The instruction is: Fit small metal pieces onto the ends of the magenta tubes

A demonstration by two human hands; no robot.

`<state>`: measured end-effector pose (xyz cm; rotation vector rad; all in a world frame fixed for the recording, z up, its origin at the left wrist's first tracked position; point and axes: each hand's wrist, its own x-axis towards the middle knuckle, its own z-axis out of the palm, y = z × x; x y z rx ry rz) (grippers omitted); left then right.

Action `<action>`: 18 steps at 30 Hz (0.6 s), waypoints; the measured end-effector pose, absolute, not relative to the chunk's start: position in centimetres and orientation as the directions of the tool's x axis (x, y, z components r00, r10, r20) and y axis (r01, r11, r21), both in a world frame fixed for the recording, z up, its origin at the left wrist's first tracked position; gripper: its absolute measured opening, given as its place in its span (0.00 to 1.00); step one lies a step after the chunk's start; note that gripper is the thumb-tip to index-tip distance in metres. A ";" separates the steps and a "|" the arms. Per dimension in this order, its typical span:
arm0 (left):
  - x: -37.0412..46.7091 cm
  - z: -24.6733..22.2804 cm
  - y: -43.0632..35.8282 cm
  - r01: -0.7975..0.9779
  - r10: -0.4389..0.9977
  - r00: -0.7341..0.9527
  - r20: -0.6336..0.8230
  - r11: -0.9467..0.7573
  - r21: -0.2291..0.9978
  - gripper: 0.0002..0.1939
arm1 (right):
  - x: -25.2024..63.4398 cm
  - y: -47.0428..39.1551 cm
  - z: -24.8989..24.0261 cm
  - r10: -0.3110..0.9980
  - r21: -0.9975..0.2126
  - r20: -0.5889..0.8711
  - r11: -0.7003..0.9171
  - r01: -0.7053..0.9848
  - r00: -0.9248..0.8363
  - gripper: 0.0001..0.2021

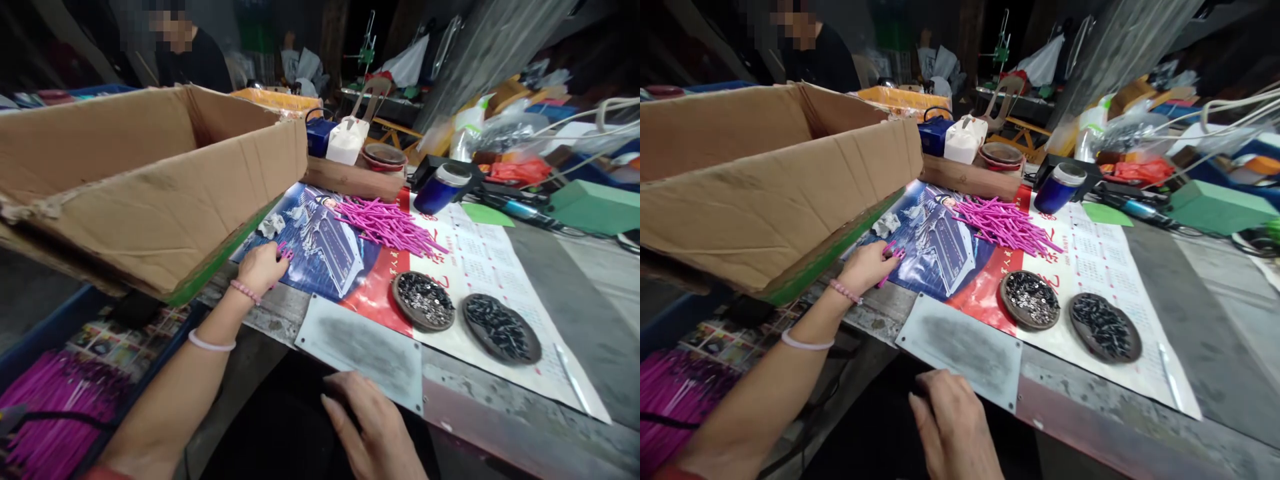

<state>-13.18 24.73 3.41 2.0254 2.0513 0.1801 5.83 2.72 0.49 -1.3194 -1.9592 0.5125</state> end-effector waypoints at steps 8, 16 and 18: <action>-13.6 3.5 24.7 0.931 0.999 0.030 0.021 -0.035 0.364 0.13 | 6.7 2.8 1.7 0.906 -0.663 0.350 0.418 0.621 -0.236 0.10; -12.0 4.5 14.5 0.510 0.976 0.217 0.010 -0.122 0.851 0.19 | 15.4 4.6 2.9 0.942 -0.475 0.334 0.142 0.869 0.029 0.11; -11.4 3.5 11.2 0.352 0.919 0.372 -0.129 -0.011 0.936 0.19 | 17.5 5.6 2.7 0.938 -0.415 0.343 0.101 0.904 0.052 0.12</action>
